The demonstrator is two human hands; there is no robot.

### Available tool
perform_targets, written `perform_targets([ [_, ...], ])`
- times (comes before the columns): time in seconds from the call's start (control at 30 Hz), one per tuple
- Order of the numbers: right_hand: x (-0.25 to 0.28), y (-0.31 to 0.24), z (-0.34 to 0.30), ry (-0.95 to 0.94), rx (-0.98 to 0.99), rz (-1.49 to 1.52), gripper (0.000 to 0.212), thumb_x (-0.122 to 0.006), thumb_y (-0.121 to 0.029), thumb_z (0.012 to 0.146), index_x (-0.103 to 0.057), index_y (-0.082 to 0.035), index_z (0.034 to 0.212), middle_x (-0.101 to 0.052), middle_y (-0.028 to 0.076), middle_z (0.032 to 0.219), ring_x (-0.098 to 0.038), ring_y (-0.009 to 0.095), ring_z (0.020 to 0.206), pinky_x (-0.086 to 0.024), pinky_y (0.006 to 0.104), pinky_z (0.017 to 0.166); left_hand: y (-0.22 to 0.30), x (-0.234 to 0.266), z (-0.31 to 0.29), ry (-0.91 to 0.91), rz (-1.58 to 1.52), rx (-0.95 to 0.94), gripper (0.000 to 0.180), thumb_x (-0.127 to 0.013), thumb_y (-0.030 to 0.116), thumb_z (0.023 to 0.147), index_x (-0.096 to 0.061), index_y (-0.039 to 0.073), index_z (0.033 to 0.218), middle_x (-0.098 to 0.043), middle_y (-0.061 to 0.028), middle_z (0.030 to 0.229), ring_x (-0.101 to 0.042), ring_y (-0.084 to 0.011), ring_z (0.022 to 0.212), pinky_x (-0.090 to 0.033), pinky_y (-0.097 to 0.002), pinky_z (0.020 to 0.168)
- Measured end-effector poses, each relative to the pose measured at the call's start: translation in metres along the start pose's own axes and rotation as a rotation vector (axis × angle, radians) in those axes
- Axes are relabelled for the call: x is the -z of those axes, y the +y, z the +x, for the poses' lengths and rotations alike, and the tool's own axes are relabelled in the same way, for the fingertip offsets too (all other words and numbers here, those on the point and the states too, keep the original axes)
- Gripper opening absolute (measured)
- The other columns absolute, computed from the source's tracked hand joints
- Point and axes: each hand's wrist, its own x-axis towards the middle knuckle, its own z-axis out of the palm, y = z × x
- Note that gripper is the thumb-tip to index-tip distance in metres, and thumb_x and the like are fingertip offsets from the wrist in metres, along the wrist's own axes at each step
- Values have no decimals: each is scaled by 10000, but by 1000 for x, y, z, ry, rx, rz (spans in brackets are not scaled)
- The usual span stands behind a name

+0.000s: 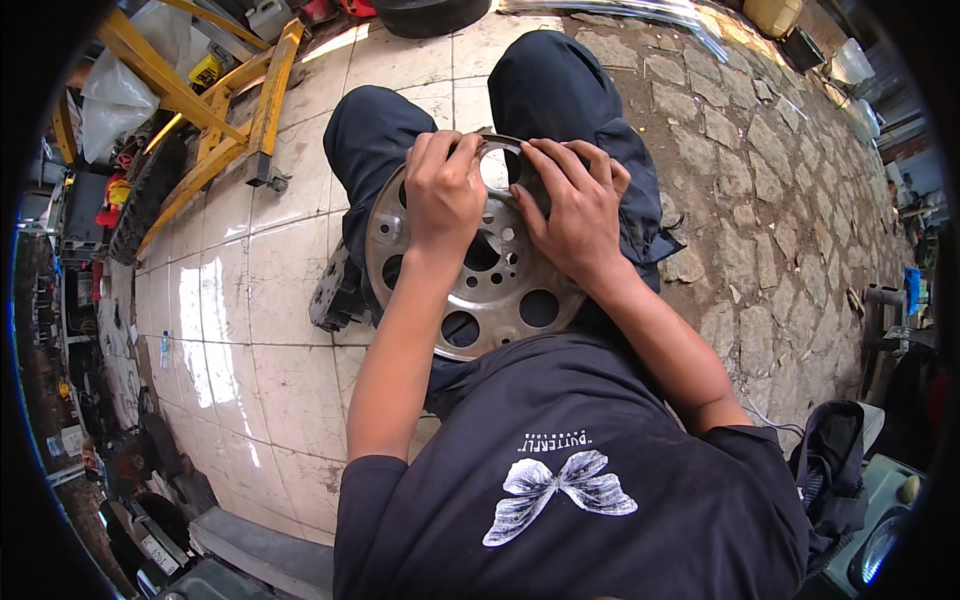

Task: The person sits on the floor and uses a small metal tool to scrape and clean the surface of a metal wheel hub. They repeatedly scrape around the bolt holes and the central area, occasionally rotating the hub to access different sections.

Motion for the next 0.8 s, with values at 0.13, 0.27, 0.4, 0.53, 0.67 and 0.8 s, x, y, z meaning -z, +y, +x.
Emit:
perform_targets([
  [0.13,2,0,0,-11,-4,21,490,-825,-325,908,-761,-137,1357,-729,3,1379,-578,237,1315,-339,445,1117,-1,6,-4,-10,-19,2,211,-819,-30,838,-827,22,1042,-747,-99,967,-702,-314,934,-560,-452,863],
  [0.27,4,0,0,6,-11,20,487,-821,-335,917,-759,-146,1362,-732,-2,1376,-579,228,1312,-333,444,1112,10,35,-33,-68,-117,146,233,-849,-16,838,-851,56,1060,-761,-90,952,-716,-294,907,-573,-413,833],
  [0.4,6,-1,-1,23,-9,17,487,-836,-323,912,-759,-164,1365,-732,-6,1376,-585,218,1303,-329,443,1114,26,58,-46,-49,-346,438,261,-897,66,878,-834,4,1124,-803,-95,1007,-751,-230,951,-584,-360,847],
  [0.53,11,4,0,72,78,235,431,-848,-231,912,-781,-137,1328,-759,43,1330,-670,249,1207,-425,413,1062,44,57,-63,38,-989,872,279,-857,105,987,-801,-20,1230,-824,-88,1156,-753,-125,1016,-596,-272,902],
  [0.67,27,-7,-3,-97,-8,711,324,-760,-121,997,-798,-73,1316,-780,124,1237,-737,287,1118,-558,386,989,57,50,-71,-20,-1565,971,276,-788,80,1041,-773,-12,1301,-810,-74,1173,-747,-124,1016,-605,-273,911],
  [0.8,25,-2,-16,-359,-182,1264,372,-680,-172,1083,-746,-7,1411,-746,171,1360,-691,270,1293,-513,379,1126,73,43,-72,-29,-1938,1057,235,-747,84,1068,-777,8,1288,-801,-63,1135,-746,-133,979,-613,-287,907],
])
